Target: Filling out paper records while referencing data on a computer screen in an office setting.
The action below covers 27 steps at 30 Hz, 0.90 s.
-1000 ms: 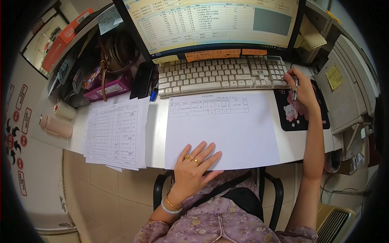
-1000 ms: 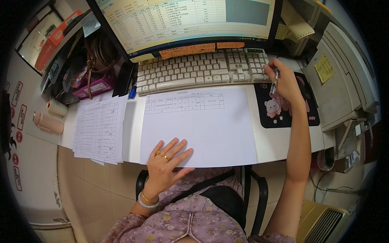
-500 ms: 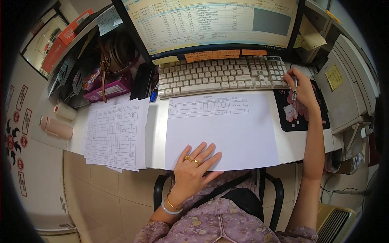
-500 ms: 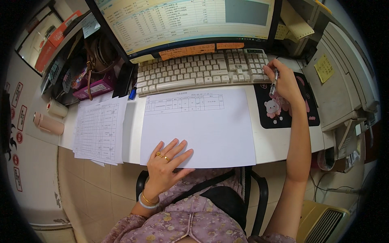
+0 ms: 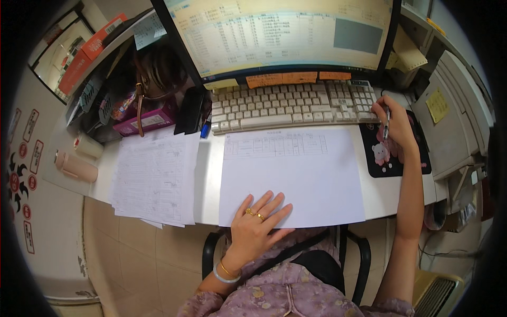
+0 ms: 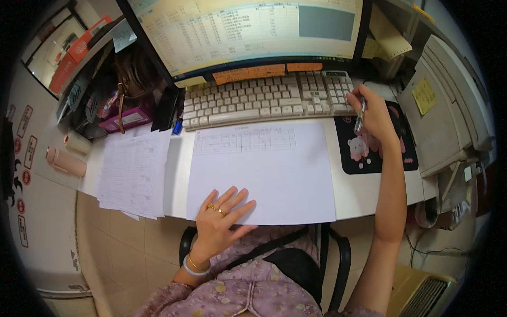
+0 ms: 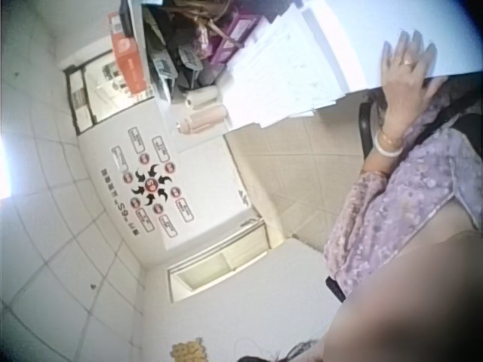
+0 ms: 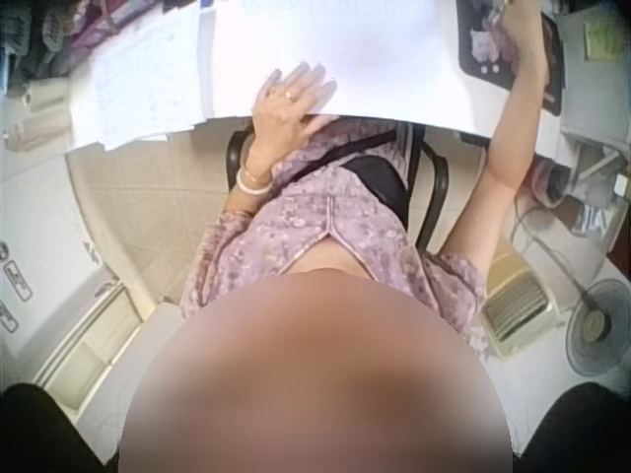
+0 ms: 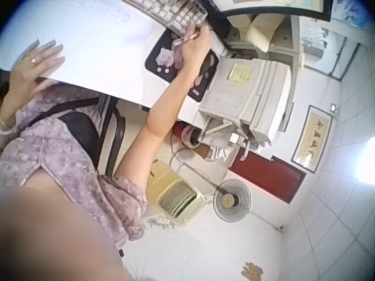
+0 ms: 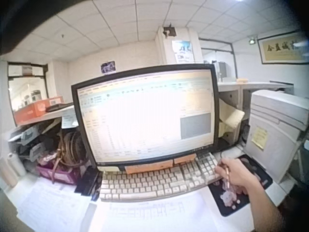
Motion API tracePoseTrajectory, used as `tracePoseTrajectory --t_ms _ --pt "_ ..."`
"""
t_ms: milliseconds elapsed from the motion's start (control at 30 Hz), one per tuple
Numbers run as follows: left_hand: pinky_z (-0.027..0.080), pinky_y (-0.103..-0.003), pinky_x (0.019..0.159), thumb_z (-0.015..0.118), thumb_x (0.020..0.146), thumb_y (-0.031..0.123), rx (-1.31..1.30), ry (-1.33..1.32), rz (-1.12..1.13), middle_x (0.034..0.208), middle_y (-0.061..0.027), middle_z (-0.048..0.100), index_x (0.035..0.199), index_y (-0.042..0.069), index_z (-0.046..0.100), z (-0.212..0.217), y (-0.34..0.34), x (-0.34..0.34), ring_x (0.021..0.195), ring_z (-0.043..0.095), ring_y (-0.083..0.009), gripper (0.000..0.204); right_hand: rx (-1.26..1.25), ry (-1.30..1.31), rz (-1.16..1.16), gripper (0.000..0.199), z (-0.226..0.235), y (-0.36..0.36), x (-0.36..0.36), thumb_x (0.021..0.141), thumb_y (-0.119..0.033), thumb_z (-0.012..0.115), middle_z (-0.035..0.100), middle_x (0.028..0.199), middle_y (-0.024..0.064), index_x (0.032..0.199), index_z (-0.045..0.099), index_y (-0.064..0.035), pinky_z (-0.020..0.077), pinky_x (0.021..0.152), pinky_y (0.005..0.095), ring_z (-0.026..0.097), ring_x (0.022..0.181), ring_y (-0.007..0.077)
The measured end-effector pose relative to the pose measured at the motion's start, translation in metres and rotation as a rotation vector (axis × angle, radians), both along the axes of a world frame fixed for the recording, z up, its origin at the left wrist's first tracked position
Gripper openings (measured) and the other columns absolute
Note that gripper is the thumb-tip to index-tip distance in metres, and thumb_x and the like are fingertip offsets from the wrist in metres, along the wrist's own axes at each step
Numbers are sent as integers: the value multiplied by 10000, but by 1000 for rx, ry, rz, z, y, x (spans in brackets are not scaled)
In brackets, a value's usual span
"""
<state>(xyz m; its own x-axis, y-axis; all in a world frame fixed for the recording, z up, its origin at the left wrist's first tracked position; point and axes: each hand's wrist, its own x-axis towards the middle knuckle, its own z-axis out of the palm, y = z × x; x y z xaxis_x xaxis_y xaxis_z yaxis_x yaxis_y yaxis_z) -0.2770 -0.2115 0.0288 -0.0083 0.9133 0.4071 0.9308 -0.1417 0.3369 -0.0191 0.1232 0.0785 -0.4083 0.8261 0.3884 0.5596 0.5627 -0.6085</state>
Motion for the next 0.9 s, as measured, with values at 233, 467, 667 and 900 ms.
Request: tracePoseTrajectory --t_ms 233,467,667,900 --pt "445 -487 1052 821 746 414 15 13 13 1312 -9 662 1183 243 724 -2 1 0 1234 607 -225 479 -26 -21 0 256 1 -1 -2 970 -225 649 641 804 173 954 602 27 460 667 364 584 701 265" --pt "444 -476 1050 802 770 434 8 20 15 1298 -11 669 1182 249 727 0 1 1 1225 613 -223 458 20 -14 9 232 0 -2 0 967 -206 647 615 807 177 946 600 20 463 693 375 586 739 300" --pt "436 -466 1053 767 807 449 13 26 19 1297 -5 668 1199 248 716 -3 -1 0 1225 610 -205 443 28 2 -2 217 2 -6 -3 956 -190 660 609 802 174 949 600 19 457 683 371 580 721 293" --pt "440 -456 1050 774 796 466 19 37 19 1288 -3 675 1188 265 721 -2 0 1 1209 623 -202 444 71 -36 -13 201 1 -7 -3 959 -171 653 608 794 161 953 591 20 451 673 357 560 703 262"
